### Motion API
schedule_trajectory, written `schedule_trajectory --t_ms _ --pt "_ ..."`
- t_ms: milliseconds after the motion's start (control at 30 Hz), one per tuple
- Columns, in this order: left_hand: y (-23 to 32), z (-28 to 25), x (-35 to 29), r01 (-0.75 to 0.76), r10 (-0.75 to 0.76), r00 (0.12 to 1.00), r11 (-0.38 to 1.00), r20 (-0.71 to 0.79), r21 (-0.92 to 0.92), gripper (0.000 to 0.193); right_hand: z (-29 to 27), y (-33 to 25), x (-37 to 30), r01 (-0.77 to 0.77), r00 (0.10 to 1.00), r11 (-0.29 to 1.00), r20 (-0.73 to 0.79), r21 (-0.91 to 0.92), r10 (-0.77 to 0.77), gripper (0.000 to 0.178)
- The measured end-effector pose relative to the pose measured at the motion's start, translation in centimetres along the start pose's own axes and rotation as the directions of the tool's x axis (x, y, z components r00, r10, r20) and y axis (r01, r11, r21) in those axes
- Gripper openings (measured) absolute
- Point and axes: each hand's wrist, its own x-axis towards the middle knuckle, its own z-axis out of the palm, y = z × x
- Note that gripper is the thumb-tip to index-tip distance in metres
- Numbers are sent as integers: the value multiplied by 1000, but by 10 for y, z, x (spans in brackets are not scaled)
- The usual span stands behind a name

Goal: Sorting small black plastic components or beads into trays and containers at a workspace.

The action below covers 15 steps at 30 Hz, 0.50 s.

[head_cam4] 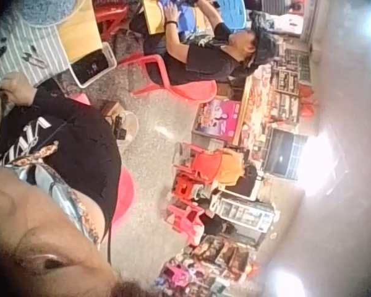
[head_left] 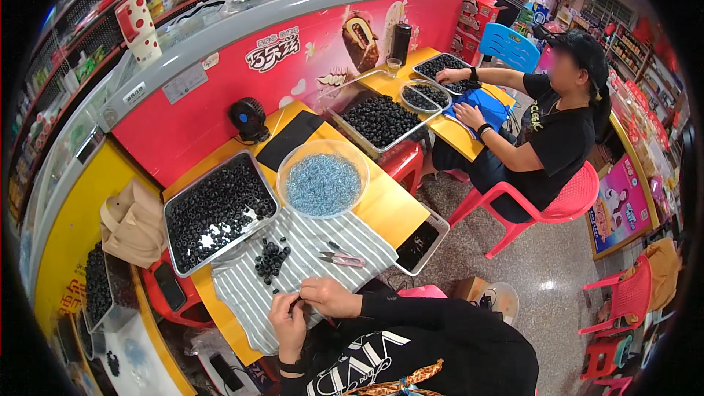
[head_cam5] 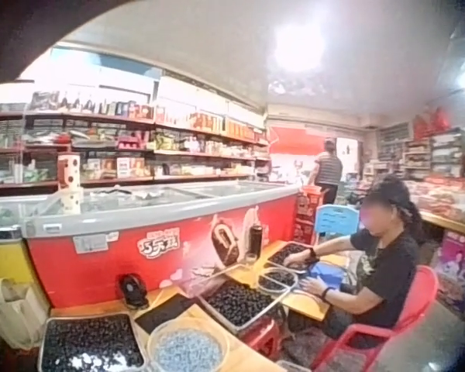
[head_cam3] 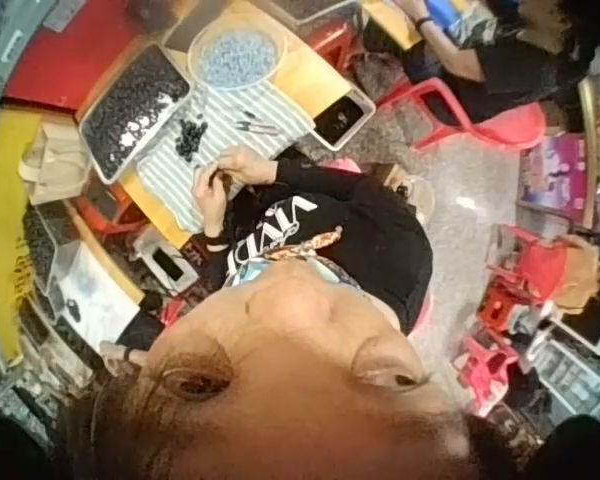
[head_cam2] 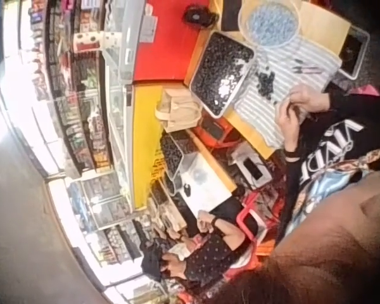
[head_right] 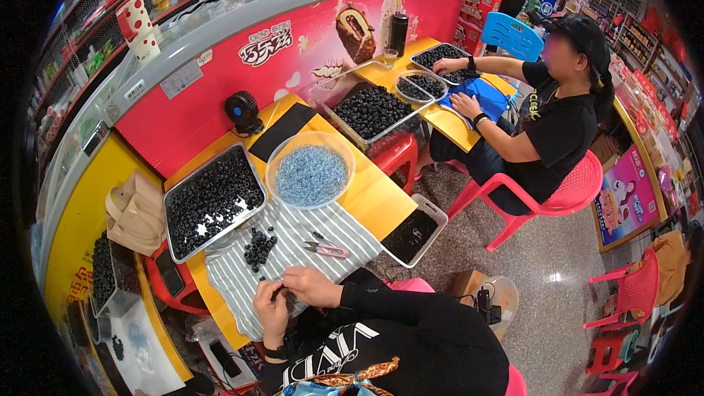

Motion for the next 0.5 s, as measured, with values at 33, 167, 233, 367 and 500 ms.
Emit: schedule_trajectory --t_ms 33,167,233,367,500 --pt "-1 0 -1 62 -61 998 996 8 -62 13 -1 0 -1 0 1000 1000 1 2 0 8" --pt "-10 -2 -8 280 -301 953 860 19 -427 16 -4 -2 -2 -137 990 974 2 179 139 11" --pt "-12 -3 -11 447 -476 875 717 93 -535 16 -6 -5 -1 -202 978 935 19 290 206 10" --pt "-14 12 -5 501 -555 799 403 231 -766 21 -15 -14 5 -318 934 873 -37 369 356 7" --pt "-7 14 -2 448 -534 791 172 299 -877 23 -18 -10 7 -286 938 821 -31 494 346 9"
